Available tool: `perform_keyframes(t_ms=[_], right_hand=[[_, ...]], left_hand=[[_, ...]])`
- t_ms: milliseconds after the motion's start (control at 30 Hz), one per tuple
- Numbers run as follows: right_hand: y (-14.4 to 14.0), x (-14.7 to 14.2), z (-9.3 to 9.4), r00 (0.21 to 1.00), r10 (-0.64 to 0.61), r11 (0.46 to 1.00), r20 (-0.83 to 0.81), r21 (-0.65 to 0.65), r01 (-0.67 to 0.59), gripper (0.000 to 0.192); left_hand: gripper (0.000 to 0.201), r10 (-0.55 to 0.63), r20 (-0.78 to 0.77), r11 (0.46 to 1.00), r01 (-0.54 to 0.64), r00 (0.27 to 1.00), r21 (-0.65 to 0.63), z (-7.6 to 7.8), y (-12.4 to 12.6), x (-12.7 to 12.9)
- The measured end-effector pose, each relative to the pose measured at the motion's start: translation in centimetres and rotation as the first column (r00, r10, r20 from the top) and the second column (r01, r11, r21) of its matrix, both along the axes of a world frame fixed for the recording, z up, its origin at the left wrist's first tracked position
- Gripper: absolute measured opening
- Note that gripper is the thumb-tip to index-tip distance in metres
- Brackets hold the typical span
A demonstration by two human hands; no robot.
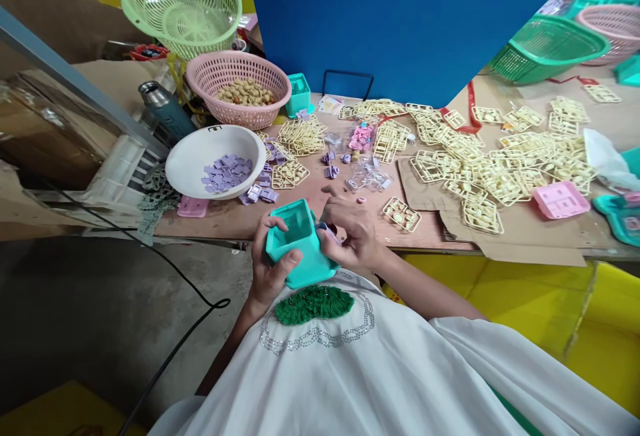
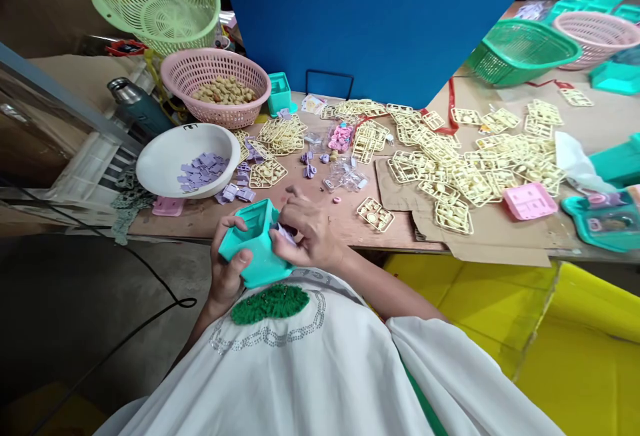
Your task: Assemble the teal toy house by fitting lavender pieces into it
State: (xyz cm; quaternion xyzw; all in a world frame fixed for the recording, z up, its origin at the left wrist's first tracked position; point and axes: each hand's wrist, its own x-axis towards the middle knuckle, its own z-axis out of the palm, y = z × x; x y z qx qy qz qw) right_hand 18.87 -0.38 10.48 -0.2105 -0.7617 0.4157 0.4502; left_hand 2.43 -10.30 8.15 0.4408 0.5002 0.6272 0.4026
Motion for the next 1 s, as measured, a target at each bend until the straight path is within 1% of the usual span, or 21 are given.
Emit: perform_keyframes(t_ms=[33,67,100,133,200,233,267,300,333,367,400,467,500,533,567,633,700,767,867,933,1000], right_hand=[[-0.1,0.1,0.1,1.0,-0.001,1.0,-0.013,0.002,0.001,0.045],[-0.2,0.1,0.3,1.0,0.011,0.998,-0.026,-0.067,-0.012,0.046],[-0.4,0.2,0.5,0.999,0.032,0.982,-0.043,-0.183,-0.04,0.047],[-0.6,0.2,0.7,0.996,0.064,0.945,-0.062,-0.318,-0.081,0.05],[-0.8,0.1,1.2,0.985,0.144,0.827,-0.095,-0.535,-0.172,0.054],[-0.8,0.1,1.4,0.98,0.172,0.79,-0.097,-0.581,-0.196,0.055],[-0.8,0.0,1.4,0.983,0.169,0.794,-0.078,-0.58,-0.183,0.054],[-0.7,0.0,1.3,0.99,0.136,0.834,-0.044,-0.534,-0.139,0.052],[-0.6,0.0,1.2,0.997,0.082,0.894,-0.012,-0.442,-0.079,0.05],[-0.5,0.1,1.0,1.0,0.024,0.949,0.007,-0.315,-0.02,0.047],[-0.4,0.2,0.7,1.0,-0.021,0.985,0.007,-0.172,0.022,0.045],[-0.1,0.4,0.1,0.999,-0.022,0.998,-0.025,0.054,0.023,0.04],[0.1,0.6,0.0,0.999,0.016,0.994,-0.033,0.105,-0.013,0.037],[0.3,0.8,-0.1,0.998,0.053,0.993,-0.035,0.111,-0.049,0.035],[0.4,1.0,-0.1,0.996,0.082,0.994,-0.028,0.072,-0.08,0.033],[0.7,1.6,0.3,0.991,0.13,0.988,0.014,-0.085,-0.129,0.032],[0.9,2.2,0.8,0.975,0.204,0.958,0.085,-0.223,-0.181,0.035],[1.2,2.8,1.3,0.945,0.292,0.931,0.147,-0.268,-0.246,0.038],[1.7,3.3,1.6,0.915,0.356,0.926,0.191,-0.202,-0.318,0.033],[2.0,3.4,1.7,0.906,0.368,0.93,0.207,-0.059,-0.364,0.028],[2.4,3.5,1.9,0.899,0.374,0.908,0.226,0.106,-0.405,0.026]], left_hand=[[0.05,-0.007,0.019,1.0,0.007,1.0,-0.01,0.0,-0.1,0.0],[0.051,-0.021,0.035,1.0,0.022,0.999,-0.015,-0.1,-0.1,0.0],[0.052,-0.041,0.045,0.999,0.042,0.998,-0.015,-0.1,-0.1,-0.1],[0.052,-0.065,0.05,0.998,0.065,0.997,-0.011,-0.2,-0.1,-0.2],[0.053,-0.101,0.046,0.995,0.101,0.994,0.003,-0.3,0.0,-0.3],[0.054,-0.105,0.037,0.994,0.105,0.994,0.01,-0.3,0.1,-0.4],[0.053,-0.095,0.023,0.995,0.095,0.995,0.012,-0.3,0.1,-0.4],[0.052,-0.073,0.003,0.997,0.073,0.997,0.014,-0.3,0.2,-0.4],[0.051,-0.048,-0.015,0.999,0.048,0.999,0.017,-0.2,0.3,-0.3],[0.049,-0.03,-0.025,0.999,0.031,0.999,0.016,-0.1,0.4,-0.2],[0.048,-0.027,-0.024,1.0,0.027,0.999,0.011,-0.1,0.4,-0.2],[0.049,-0.07,0.017,0.997,0.07,0.997,-0.011,0.0,0.4,-0.1],[0.05,-0.101,0.046,0.995,0.102,0.994,-0.017,-0.1,0.4,-0.2],[0.051,-0.121,0.061,0.992,0.122,0.991,-0.017,-0.1,0.4,-0.3],[0.051,-0.123,0.053,0.992,0.124,0.991,-0.011,-0.2,0.4,-0.5],[0.051,-0.085,-0.011,0.996,0.085,0.996,0.015,-0.3,0.5,-0.8],[0.051,-0.031,-0.087,0.998,0.036,0.996,0.057,-0.3,0.6,-1.1],[0.052,-0.007,-0.12,0.996,0.018,0.993,0.088,-0.1,0.7,-1.3],[0.051,-0.025,-0.128,0.996,0.036,0.991,0.08,0.3,0.9,-1.6],[0.051,-0.057,-0.12,0.997,0.063,0.991,0.047,0.5,1.0,-1.7],[0.051,-0.1,-0.102,0.995,0.102,0.99,0.01,0.7,1.1,-1.9]])
